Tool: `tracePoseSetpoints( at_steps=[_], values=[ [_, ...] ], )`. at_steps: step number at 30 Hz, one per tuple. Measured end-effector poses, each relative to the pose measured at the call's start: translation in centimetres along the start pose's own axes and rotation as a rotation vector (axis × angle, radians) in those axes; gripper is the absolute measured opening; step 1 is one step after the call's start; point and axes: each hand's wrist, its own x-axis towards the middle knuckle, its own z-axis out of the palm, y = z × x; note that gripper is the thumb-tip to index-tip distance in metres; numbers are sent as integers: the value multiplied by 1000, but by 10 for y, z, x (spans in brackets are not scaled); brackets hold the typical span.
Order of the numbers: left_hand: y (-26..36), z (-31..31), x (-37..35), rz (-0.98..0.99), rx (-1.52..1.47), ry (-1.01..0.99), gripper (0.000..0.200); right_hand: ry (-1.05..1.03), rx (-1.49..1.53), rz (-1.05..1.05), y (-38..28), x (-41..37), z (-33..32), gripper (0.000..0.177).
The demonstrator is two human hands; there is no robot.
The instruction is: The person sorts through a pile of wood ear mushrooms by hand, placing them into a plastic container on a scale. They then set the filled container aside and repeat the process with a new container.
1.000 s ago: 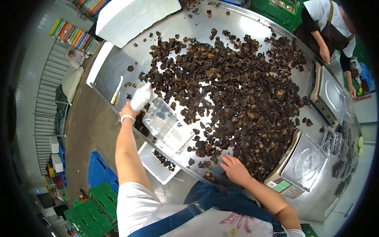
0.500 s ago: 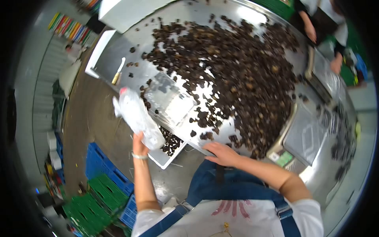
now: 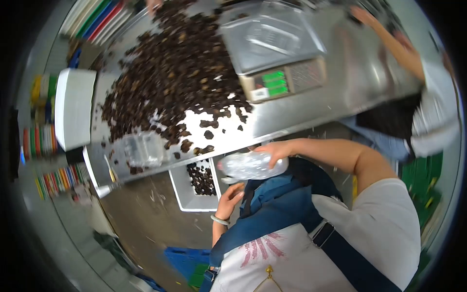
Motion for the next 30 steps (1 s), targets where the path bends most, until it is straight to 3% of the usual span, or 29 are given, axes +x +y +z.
tracePoseSetpoints(
  at_steps=[2, 4, 6, 9, 11, 12, 13, 18, 21, 24, 25, 26, 27, 28, 29, 30],
  values=[
    [-9, 8, 3, -218, -245, -100, 45, 81, 130, 177, 52, -68, 5, 101],
    [-41, 13, 12, -184, 12, 14, 47, 296, 192, 287, 130, -116, 26, 87],
    [-66, 11, 21, -80, 368, 116, 46, 479, 309, 492, 185, -150, 47, 84],
    [-113, -17, 37, -51, 403, -17, 45, 848, 468, 517, 278, -160, 81, 84],
    [-132, -29, 40, 64, 276, -137, 40, 930, 1103, 168, 353, -133, 88, 89],
    [-93, -16, 27, -44, 570, -157, 39, 904, 1326, -10, 373, -119, 96, 92],
    [-80, -10, 22, -64, 678, -174, 39, 850, 1551, -181, 392, -105, 105, 94],
    [-101, -47, 23, -52, 727, -172, 40, 1022, 669, 279, 339, -97, 64, 84],
    [-136, -71, 33, -26, 677, -137, 41, 1267, 663, 108, 264, -82, 23, 81],
    [-179, -96, 37, 24, 571, -116, 42, 1488, 535, 389, 245, -24, -35, 70],
    [-190, -101, 35, 37, 555, -100, 42, 1164, 321, 387, 233, -38, -48, 58],
    [-159, -79, 26, 27, 643, -75, 42, 1224, 271, 419, 286, 22, -71, 56],
    [-118, -48, 15, 14, 731, -51, 42, 1272, -37, 368, 329, 58, -80, 55],
    [-75, -15, 4, -1, 818, -27, 42, 1263, 68, 316, 269, 6, -53, 51],
    [-72, -14, 6, 3, 809, 17, 38, 1332, 36, 243, 256, -1, -31, 41],
    [-59, -10, 9, -88, 703, 79, 36, 1183, 193, -11, 317, 38, -29, 27]
  ],
)
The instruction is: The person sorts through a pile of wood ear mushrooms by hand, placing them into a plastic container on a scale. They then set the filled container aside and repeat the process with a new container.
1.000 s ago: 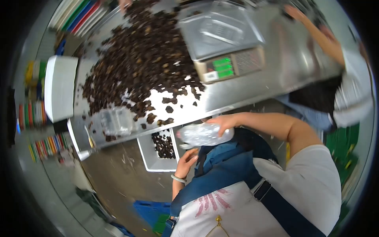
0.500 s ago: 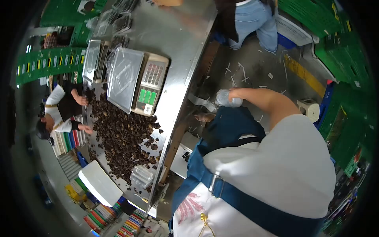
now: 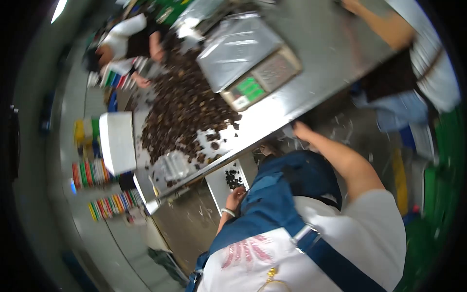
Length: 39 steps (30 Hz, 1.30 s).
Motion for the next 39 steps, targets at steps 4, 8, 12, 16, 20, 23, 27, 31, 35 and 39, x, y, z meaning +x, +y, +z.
tracePoseSetpoints(
  at_steps=[4, 8, 12, 16, 20, 23, 27, 31, 35, 39],
  values=[
    [-25, -53, 29, -14, -326, 327, 33, -636, -155, -187, -102, -93, -33, 21],
    [-45, -141, 63, 23, -48, 876, 37, -762, -364, -126, -254, -105, -12, 24],
    [-67, -218, 117, 22, 320, 1098, 65, -881, 94, 66, -339, -80, 71, 24],
    [-76, -265, 149, -196, 238, 779, 50, -581, -617, -701, -389, -48, 162, 26],
    [-115, -328, 154, -119, 25, 1032, 32, -720, -638, -864, -438, -9, 223, 25],
    [-188, -429, 181, -139, -193, 1244, 37, -670, -773, -984, -462, 19, 250, 30],
    [-295, -540, 255, -379, -69, 1312, 64, -661, -961, -1029, -497, 56, 282, 39],
    [-331, -576, 342, -545, -163, 1165, 81, -696, -1124, -1192, -525, 106, 321, 42],
    [-155, -536, 377, -138, -161, 1065, 77, -592, -1274, -1258, -540, 168, 353, 45],
    [-50, -468, 363, 327, -38, 564, 75, -235, -1293, -925, -559, 210, 340, 55]
  ],
)
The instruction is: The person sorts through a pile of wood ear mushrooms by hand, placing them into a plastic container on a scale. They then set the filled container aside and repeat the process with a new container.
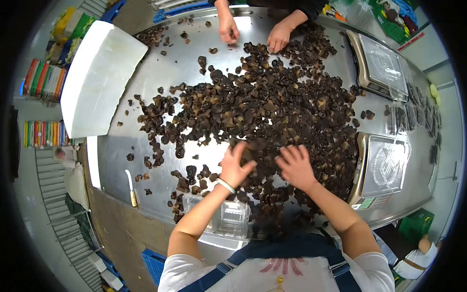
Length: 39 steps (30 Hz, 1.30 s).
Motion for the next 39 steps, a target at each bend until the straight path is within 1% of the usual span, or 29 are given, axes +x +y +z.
tracePoseSetpoints(
  at_steps=[1, 3, 5, 6, 7, 9, 10, 11, 12, 13, 15, 17, 18, 19, 20, 21, 23, 24, 25, 27, 29, 30, 32, 33, 34, 36, 37, 38, 39],
  values=[
    [5, 12, -10, 77, -23, -122, 75, 47, 39, 135, 8, -4, -4, 62],
    [17, 5, -9, 394, 164, -286, 76, 13, 57, 280, 16, -17, -10, 67],
    [4, 6, 11, 632, 265, -165, 70, -87, 192, 110, 16, -27, -15, 71],
    [9, -8, 34, 571, 308, -138, 67, -81, 186, -60, 14, -33, 0, 74],
    [10, -27, 58, 503, 361, -33, 60, -42, 97, -237, 12, -29, 5, 77],
    [-41, -28, 105, 395, 386, 223, 53, -215, 31, -372, 15, 20, -17, 76],
    [-59, -36, 128, 252, 559, 272, 58, -170, 10, -328, 20, 48, -15, 77],
    [-72, -58, 147, 173, 577, 280, 64, -124, -8, -285, 27, 77, -13, 78],
    [-82, -66, 164, 88, 553, 359, 68, -20, 27, -200, 35, 103, -7, 76],
    [-100, -69, 178, -12, 554, 409, 63, 84, 62, -115, 44, 127, -1, 74],
    [-121, -60, 198, -229, 333, 414, 66, 207, 64, 47, 64, 169, -1, 69],
    [-100, -54, 195, -149, 326, 285, 63, 172, 85, 133, 86, 186, 3, 64],
    [-86, -44, 186, 4, 249, 280, 58, 148, 91, 110, 89, 184, 6, 67],
    [-68, -34, 173, 101, 213, 243, 53, 152, 83, 37, 88, 177, 13, 69],
    [-46, -25, 156, 90, 93, 164, 54, 118, 146, -25, 85, 164, 11, 70],
    [-23, -19, 134, 130, 76, 97, 53, 82, 209, -91, 77, 146, 7, 72],
    [4, -5, 89, 327, 15, 78, 49, 44, 331, -118, 58, 96, 5, 70],
    [17, -3, 65, 379, 38, -40, 49, 10, 299, -127, 49, 68, 1, 66],
    [27, 4, 40, 472, 59, -100, 51, -25, 269, -135, 40, 38, -4, 63],
    [47, 15, -10, 520, 165, -310, 57, -18, 286, -129, 26, -20, 4, 58],
    [47, 34, -50, 595, 217, -358, 56, 5, 229, -114, 12, -66, 7, 54],
    [49, 36, -52, 641, 305, -325, 56, 26, 172, -148, 8, -78, 5, 47],
    [49, 37, -56, 733, 483, -260, 55, 111, 107, -229, 12, -84, 12, 43],
    [50, 34, -44, 677, 494, -281, 57, 152, 77, -269, 14, -80, 13, 42],
    [53, 26, -25, 644, 498, -256, 63, 151, 114, -249, 21, -65, 19, 39],
    [50, 19, 13, 521, 500, -110, 76, 149, 196, -155, 38, -21, 3, 53],
    [49, 15, 30, 433, 474, -50, 79, 162, 227, -100, 46, -2, 0, 60],
    [49, 11, 46, 324, 526, -42, 81, 171, 178, -19, 53, 15, -5, 60],
    [49, 15, 57, 209, 493, 6, 82, 222, 210, 88, 59, 29, -3, 64]
  ],
)
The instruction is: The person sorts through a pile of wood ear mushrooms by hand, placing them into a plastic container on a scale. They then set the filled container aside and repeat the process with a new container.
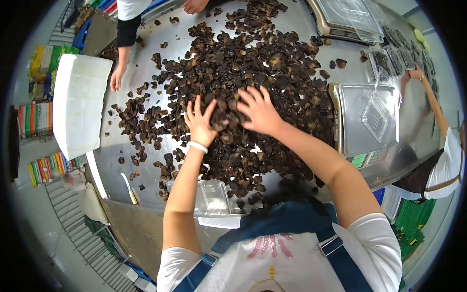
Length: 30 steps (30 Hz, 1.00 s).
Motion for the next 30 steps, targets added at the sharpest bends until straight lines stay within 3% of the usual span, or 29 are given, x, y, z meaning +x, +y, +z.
tracePoseSetpoints(
  at_steps=[3, 6, 7, 9, 12, 17, 19, 20, 23, 25, 30],
  values=[
    [-5, 37, 4, -133, -145, -43, 79, 5, 83, 46, 16, 10, 12, 69],
    [38, 23, -24, 8, -176, -143, 73, -46, 130, -100, 4, -34, 5, 67],
    [51, 20, -38, 142, -220, -75, 63, -86, 171, -120, -1, -56, -4, 67],
    [69, 25, -75, 254, -272, -125, 72, -76, 140, -181, -10, -110, -13, 64],
    [105, 17, -116, 386, -336, -197, 69, -133, 88, -172, -22, -176, -24, 61],
    [117, 12, -136, 154, -286, -28, 64, -105, 100, 128, -26, -203, -36, 69],
    [111, -1, -133, 65, -175, -56, 71, -87, 140, 195, -24, -197, -47, 74],
    [107, -8, -132, 32, -123, -73, 75, -118, 102, 230, -24, -194, -51, 87],
    [103, -7, -122, 0, 16, -304, 112, -231, 59, 327, -25, -185, -46, 111],
    [119, -1, -113, 16, 0, -380, 129, -253, 94, 346, -36, -173, -38, 108],
    [124, 25, -101, -10, -587, -310, 89, -68, 673, 388, -33, -160, -12, 84]
  ],
)
